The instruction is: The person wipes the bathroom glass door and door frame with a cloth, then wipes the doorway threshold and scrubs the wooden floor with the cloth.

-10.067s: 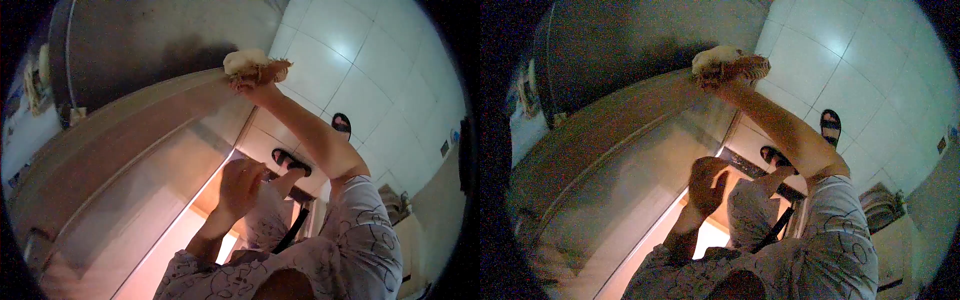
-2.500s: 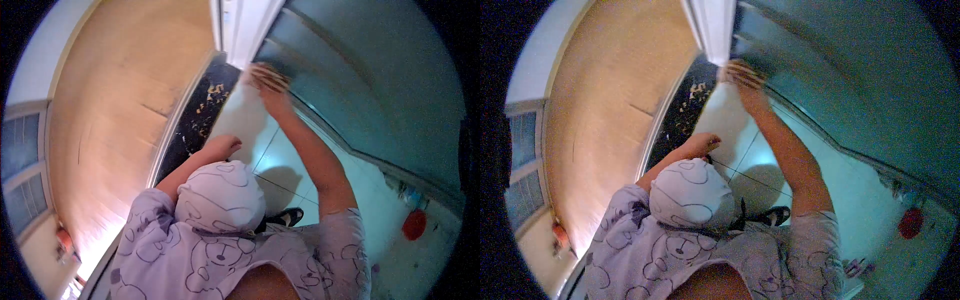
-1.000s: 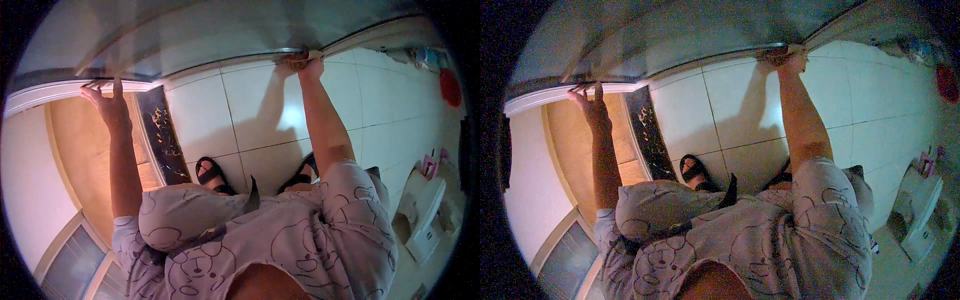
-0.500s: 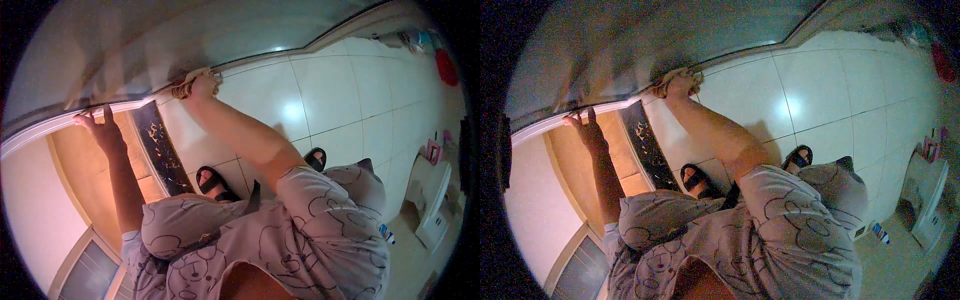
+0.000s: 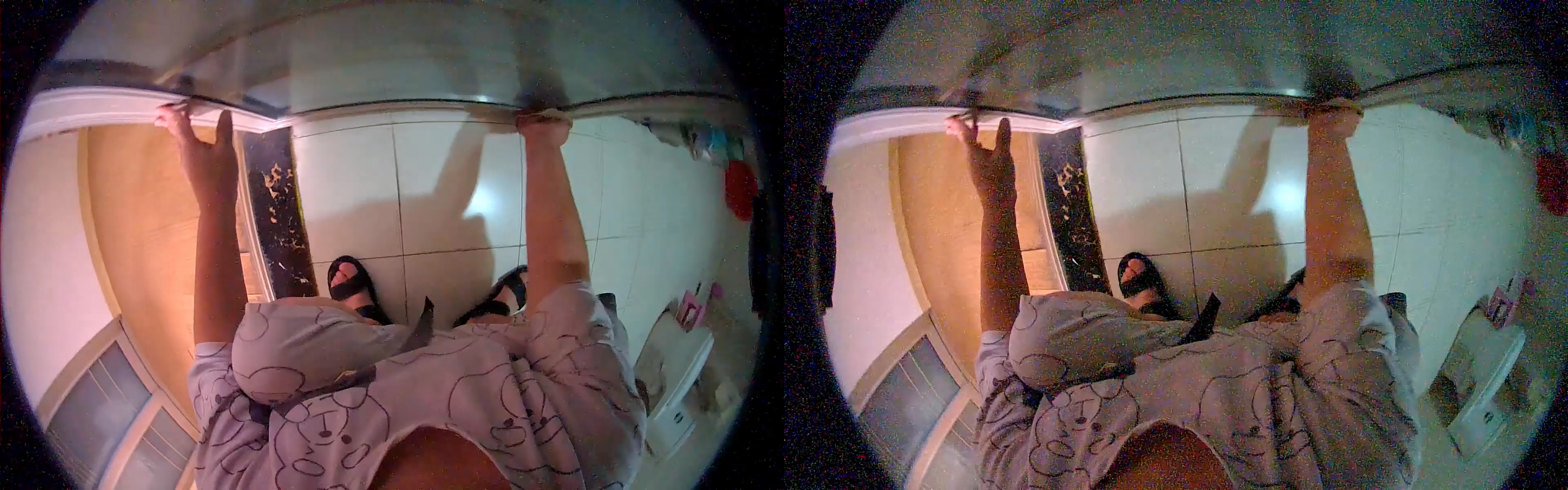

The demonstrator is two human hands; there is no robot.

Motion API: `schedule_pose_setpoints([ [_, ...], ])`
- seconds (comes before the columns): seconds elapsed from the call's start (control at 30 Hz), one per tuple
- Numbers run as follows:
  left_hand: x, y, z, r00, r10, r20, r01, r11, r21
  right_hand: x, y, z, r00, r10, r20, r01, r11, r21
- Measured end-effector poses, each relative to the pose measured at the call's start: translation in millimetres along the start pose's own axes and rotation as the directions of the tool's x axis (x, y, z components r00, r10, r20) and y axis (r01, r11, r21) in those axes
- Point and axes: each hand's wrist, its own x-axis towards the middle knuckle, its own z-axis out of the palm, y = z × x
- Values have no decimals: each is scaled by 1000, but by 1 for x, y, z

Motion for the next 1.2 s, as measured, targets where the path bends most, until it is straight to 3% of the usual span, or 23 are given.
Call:
schedule_pose_setpoints([
  [0.1,-2,-3,-8,999,17,35,-18,1000,6,-49,40,38,1000,24,9,-24,1000,16],
  [0.17,-2,-8,-8,998,53,-15,-53,998,-22,-86,70,59,987,108,116,-115,992,54],
  [0.2,-2,-2,-10,1000,27,5,-27,1000,-7,-101,85,65,952,180,247,-209,974,93],
  [0.23,-2,3,-12,1000,-1,25,0,1000,8,-116,101,70,949,187,255,-214,973,83],
  [0.37,-3,6,-17,999,17,32,-19,998,63,-171,165,82,932,363,22,-359,928,-100],
  [0.43,-4,4,-19,998,-29,53,31,999,-30,-195,203,84,869,484,99,-487,874,2],
  [0.47,-4,0,-18,999,29,32,-29,999,17,-205,223,83,842,525,125,-532,846,30],
  [0.6,-6,-6,-20,997,77,4,-77,995,67,-206,323,55,460,662,591,-845,532,62],
  [0.63,-6,-7,-20,996,87,10,-88,994,65,-218,337,58,443,687,576,-857,513,48],
  [0.7,-6,-2,-21,995,100,13,-101,993,61,-253,350,69,505,761,407,-843,537,42],
  [0.77,-3,7,-28,991,-51,121,46,998,43,-284,359,78,530,795,295,-837,547,28],
  [0.8,-4,4,-28,992,-32,119,31,999,11,-295,361,83,538,803,258,-833,552,18],
  [1.03,-6,-5,-35,996,5,93,-5,1000,1,-293,317,102,577,790,209,-789,605,-109],
  [1.1,-6,-12,-33,996,74,48,-75,997,16,-277,289,103,612,765,202,-752,642,-152],
  [1.2,-7,-11,-35,997,56,51,-58,997,41,-241,231,101,695,695,184,-666,719,-199],
])
